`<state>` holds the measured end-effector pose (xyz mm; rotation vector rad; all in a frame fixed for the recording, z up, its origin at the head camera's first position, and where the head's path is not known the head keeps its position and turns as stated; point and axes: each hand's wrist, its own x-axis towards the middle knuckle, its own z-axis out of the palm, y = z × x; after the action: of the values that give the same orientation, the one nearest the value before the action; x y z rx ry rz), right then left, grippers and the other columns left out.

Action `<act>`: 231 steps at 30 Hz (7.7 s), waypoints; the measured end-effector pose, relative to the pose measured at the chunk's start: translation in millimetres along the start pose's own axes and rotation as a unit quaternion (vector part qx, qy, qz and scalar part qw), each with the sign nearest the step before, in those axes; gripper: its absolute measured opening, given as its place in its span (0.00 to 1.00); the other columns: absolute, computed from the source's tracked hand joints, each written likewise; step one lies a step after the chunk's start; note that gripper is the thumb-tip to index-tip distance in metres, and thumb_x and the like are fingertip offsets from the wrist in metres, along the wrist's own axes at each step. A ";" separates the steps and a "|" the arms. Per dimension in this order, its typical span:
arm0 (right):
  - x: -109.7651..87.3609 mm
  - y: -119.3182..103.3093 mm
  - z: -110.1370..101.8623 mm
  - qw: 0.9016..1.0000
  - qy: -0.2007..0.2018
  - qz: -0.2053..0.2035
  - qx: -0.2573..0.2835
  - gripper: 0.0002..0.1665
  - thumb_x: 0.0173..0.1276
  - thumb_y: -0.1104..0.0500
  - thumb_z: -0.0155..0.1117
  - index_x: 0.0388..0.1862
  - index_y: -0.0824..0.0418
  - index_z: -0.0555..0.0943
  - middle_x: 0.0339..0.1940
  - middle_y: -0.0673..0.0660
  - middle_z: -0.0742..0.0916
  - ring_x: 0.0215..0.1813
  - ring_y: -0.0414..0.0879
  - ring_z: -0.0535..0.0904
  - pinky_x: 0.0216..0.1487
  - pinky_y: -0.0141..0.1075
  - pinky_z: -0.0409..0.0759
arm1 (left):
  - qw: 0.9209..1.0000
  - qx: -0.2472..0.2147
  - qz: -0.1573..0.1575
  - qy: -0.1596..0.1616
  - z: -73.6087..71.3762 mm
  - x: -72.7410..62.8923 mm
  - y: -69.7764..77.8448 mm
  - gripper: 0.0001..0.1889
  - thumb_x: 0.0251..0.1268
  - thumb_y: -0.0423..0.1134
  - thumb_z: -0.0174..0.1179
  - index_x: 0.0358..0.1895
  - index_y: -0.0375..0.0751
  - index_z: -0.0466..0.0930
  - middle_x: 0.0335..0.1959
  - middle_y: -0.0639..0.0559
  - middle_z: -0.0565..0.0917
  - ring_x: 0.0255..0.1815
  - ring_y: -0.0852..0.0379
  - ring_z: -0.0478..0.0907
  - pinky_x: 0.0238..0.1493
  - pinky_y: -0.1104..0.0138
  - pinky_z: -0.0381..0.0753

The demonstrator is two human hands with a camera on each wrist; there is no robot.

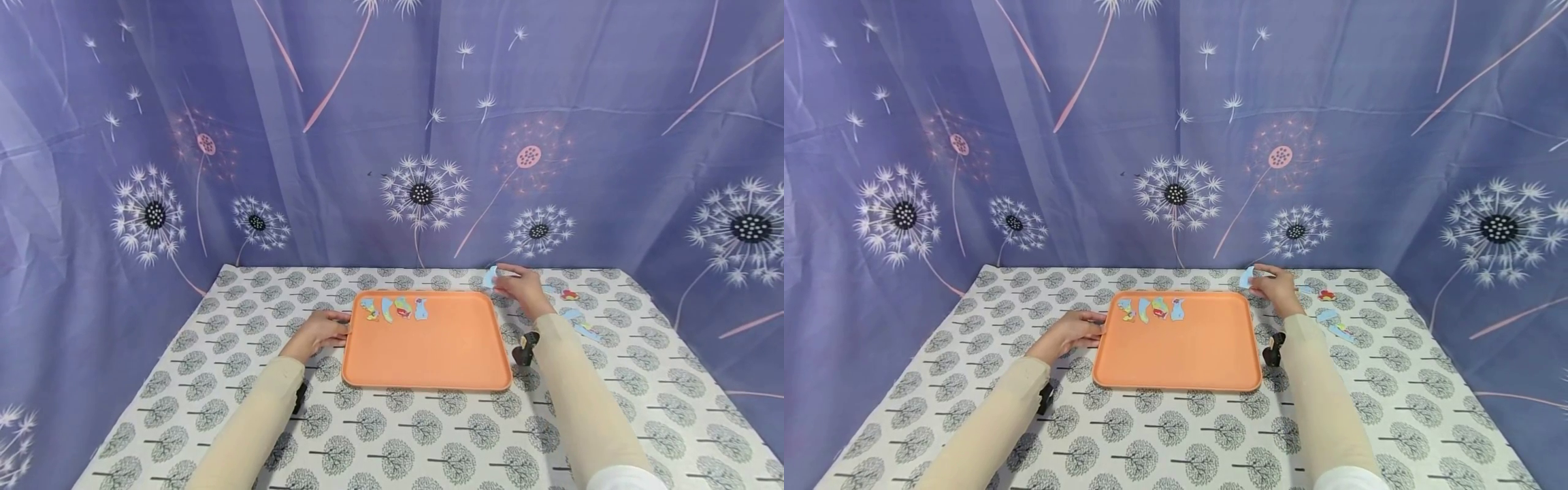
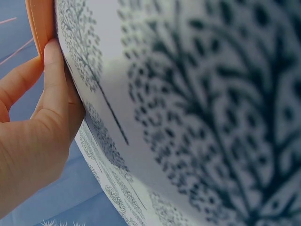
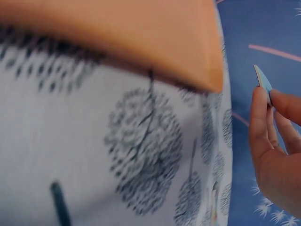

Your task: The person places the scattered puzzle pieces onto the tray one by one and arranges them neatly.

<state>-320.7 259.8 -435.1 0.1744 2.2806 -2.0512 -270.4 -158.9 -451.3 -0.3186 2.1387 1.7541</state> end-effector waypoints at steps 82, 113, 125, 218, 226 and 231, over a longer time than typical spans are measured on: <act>-3.3 10.1 93.6 0.989 -0.105 0.043 -0.092 0.18 0.63 0.72 0.65 0.51 0.78 0.78 0.36 0.69 0.86 0.30 0.48 0.85 0.39 0.41 0.89 | 1.000 0.009 0.000 0.001 0.5 2.0 -3.7 0.22 0.61 0.24 0.61 0.60 0.29 0.74 0.32 0.40 0.84 0.26 0.56 0.83 0.37 0.66 0.88; -5.5 6.1 89.5 0.985 -0.141 0.025 -0.094 0.18 0.68 0.70 0.59 0.55 0.79 0.74 0.43 0.73 0.83 0.34 0.50 0.84 0.45 0.43 0.87 | 1.000 -0.004 -0.004 0.001 0.5 1.4 -1.9 0.22 0.61 0.26 0.63 0.60 0.30 0.75 0.31 0.43 0.85 0.25 0.57 0.83 0.33 0.68 0.88; -5.5 -3.9 77.9 0.981 -0.151 -0.034 -0.121 0.18 0.69 0.69 0.57 0.55 0.79 0.74 0.45 0.74 0.84 0.42 0.60 0.84 0.47 0.46 0.87 | 1.000 0.008 -0.001 0.008 2.1 0.4 -3.0 0.22 0.59 0.24 0.63 0.59 0.31 0.76 0.33 0.41 0.84 0.25 0.56 0.83 0.33 0.68 0.88; -55.9 49.4 -127.6 0.958 0.088 0.052 -0.267 0.41 0.65 0.49 0.65 0.67 0.74 0.66 0.67 0.76 0.66 0.66 0.72 0.62 0.62 0.64 0.69 | 1.000 0.012 -0.003 0.010 2.9 1.1 -2.8 0.20 0.62 0.24 0.61 0.59 0.29 0.75 0.34 0.39 0.84 0.27 0.55 0.83 0.38 0.64 0.89; -55.5 46.9 -123.5 0.959 0.078 0.044 -0.270 0.39 0.66 0.53 0.63 0.68 0.75 0.63 0.66 0.78 0.66 0.65 0.73 0.62 0.61 0.63 0.71 | 1.000 0.013 -0.008 0.013 3.4 -0.7 -1.0 0.21 0.62 0.26 0.62 0.59 0.31 0.76 0.33 0.41 0.83 0.28 0.56 0.83 0.37 0.65 0.89; -52.5 44.7 -120.2 0.958 0.089 0.020 -0.273 0.37 0.63 0.58 0.67 0.66 0.74 0.65 0.55 0.75 0.76 0.53 0.64 0.75 0.44 0.47 0.82 | 1.000 0.017 -0.005 0.014 2.9 -1.5 -0.6 0.21 0.62 0.27 0.62 0.60 0.32 0.75 0.33 0.41 0.83 0.28 0.55 0.83 0.37 0.65 0.89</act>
<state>-259.9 381.9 -459.6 0.3756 2.8162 -1.3578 -268.4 -156.3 -451.8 -0.3462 2.1809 1.7151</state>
